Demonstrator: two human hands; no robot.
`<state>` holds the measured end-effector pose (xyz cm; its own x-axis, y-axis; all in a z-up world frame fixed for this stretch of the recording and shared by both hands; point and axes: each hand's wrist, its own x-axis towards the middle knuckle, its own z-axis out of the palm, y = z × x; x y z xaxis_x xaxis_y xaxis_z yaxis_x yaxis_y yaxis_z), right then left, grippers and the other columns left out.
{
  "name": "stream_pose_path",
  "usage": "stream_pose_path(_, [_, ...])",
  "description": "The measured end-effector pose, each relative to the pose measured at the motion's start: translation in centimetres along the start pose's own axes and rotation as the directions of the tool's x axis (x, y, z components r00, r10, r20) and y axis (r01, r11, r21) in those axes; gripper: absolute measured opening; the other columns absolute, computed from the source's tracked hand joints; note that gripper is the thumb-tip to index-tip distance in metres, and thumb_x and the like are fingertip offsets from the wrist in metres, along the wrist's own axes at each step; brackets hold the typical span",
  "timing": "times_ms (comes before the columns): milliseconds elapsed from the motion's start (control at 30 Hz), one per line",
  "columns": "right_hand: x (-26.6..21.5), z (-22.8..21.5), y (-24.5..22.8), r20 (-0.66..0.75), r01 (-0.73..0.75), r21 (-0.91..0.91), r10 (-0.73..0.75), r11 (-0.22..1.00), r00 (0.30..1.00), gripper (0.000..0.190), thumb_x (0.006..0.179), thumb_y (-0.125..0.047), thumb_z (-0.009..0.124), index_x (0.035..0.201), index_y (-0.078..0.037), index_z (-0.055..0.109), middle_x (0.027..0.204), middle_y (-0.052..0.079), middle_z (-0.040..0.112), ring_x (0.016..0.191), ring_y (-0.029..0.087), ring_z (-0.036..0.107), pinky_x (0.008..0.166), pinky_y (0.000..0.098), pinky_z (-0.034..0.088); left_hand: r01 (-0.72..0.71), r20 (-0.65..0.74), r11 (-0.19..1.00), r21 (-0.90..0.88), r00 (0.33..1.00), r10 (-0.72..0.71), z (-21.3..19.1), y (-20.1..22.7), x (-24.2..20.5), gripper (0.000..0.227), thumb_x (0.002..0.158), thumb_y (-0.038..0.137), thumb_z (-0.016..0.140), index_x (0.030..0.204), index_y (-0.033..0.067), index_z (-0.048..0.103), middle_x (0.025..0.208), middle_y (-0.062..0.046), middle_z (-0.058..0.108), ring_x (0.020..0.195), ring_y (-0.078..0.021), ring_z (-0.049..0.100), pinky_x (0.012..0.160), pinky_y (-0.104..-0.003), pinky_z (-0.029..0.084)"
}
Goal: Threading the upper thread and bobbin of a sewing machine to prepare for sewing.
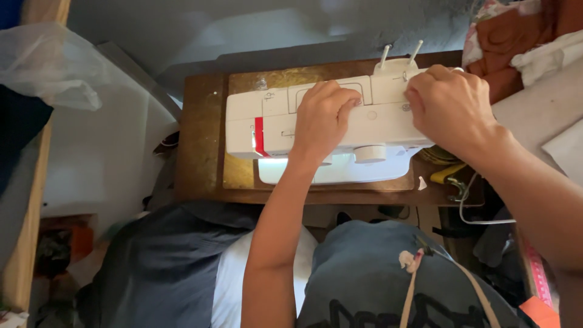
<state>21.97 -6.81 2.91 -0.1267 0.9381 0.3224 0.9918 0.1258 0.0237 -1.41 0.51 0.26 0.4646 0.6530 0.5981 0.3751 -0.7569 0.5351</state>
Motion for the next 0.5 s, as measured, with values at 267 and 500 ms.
stream_pose_path(267, [1.0,-2.5,0.5,0.138,-0.085,0.134,0.067,0.987,0.988,0.020,0.104,-0.015,0.062,0.095,-0.011,0.079,0.093,0.005,0.077,0.071,0.026,0.071,0.067,0.0462,0.058,-0.052,-0.011,0.996,0.076,0.999,0.053,-2.1,-3.2,0.5,0.017,0.097,0.008,0.063,0.082,0.0098,0.071,0.073,-0.002,0.053,0.071,-0.0240,0.051,0.070,-0.040,0.042])
stream_pose_path(500, [2.5,-2.2,4.0,0.312,-0.314,0.310,0.216,0.897,0.925,0.018,0.097,-0.021,0.070,0.099,-0.013,0.085,0.093,0.008,0.080,0.083,0.033,0.073,0.089,0.0501,0.052,-0.090,0.225,0.967,0.240,0.974,0.035,-10.9,-5.1,3.5,0.007,0.098,0.013,0.074,0.095,0.0146,0.080,0.086,0.000,0.070,0.084,-0.0185,0.062,0.092,-0.042,0.048])
